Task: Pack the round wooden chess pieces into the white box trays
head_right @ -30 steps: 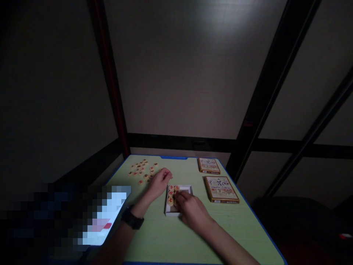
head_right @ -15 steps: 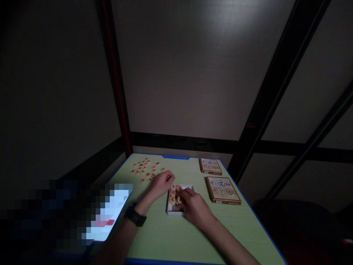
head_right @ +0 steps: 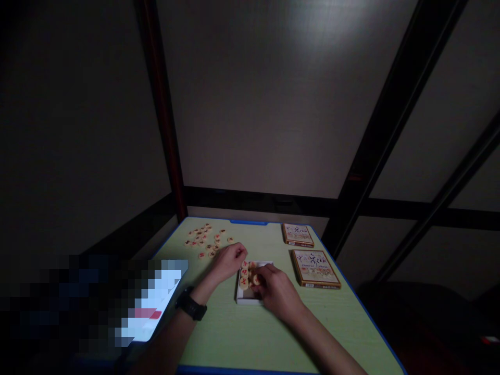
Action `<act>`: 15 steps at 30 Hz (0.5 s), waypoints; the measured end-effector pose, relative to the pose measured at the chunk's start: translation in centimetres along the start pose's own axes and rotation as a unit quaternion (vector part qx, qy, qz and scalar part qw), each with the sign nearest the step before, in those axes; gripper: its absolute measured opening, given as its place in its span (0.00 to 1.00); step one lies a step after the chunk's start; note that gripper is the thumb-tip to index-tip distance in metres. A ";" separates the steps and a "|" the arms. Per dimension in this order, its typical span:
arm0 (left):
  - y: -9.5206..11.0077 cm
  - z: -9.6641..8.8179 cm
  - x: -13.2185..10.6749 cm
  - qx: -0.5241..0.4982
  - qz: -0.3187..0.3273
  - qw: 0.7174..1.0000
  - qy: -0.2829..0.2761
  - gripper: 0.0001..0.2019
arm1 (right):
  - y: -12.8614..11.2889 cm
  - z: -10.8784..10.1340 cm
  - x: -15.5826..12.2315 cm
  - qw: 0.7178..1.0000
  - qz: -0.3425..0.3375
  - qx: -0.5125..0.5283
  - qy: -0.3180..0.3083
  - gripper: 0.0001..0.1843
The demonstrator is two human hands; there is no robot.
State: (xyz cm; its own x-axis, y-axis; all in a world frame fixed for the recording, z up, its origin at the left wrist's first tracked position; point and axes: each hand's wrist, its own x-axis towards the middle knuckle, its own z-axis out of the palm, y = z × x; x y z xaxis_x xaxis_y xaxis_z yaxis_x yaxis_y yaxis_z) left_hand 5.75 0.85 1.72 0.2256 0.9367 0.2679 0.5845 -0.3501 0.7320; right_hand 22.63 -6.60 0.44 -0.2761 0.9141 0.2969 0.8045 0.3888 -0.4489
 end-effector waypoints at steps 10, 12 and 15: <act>0.1 -0.1 0.0 0.041 -0.009 0.999 -0.033 0.09 | -0.9 -0.8 0.3 0.992 -0.002 -0.091 -0.086 0.16; 0.1 -0.1 0.1 0.047 -0.008 0.998 -0.036 0.09 | -0.9 -0.6 0.4 0.992 0.003 -0.088 -0.094 0.16; 0.2 -0.1 0.0 0.054 -0.008 0.998 -0.040 0.09 | -0.7 -0.4 0.5 0.992 0.009 -0.076 -0.098 0.16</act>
State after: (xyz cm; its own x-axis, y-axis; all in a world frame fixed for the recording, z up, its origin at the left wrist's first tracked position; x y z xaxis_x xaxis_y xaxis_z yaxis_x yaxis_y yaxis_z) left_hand 5.79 0.80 1.92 0.2746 0.9399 0.2029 0.6685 -0.3383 0.6623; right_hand 22.11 -6.49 1.23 -0.3453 0.9315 0.1144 0.8762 0.3636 -0.3162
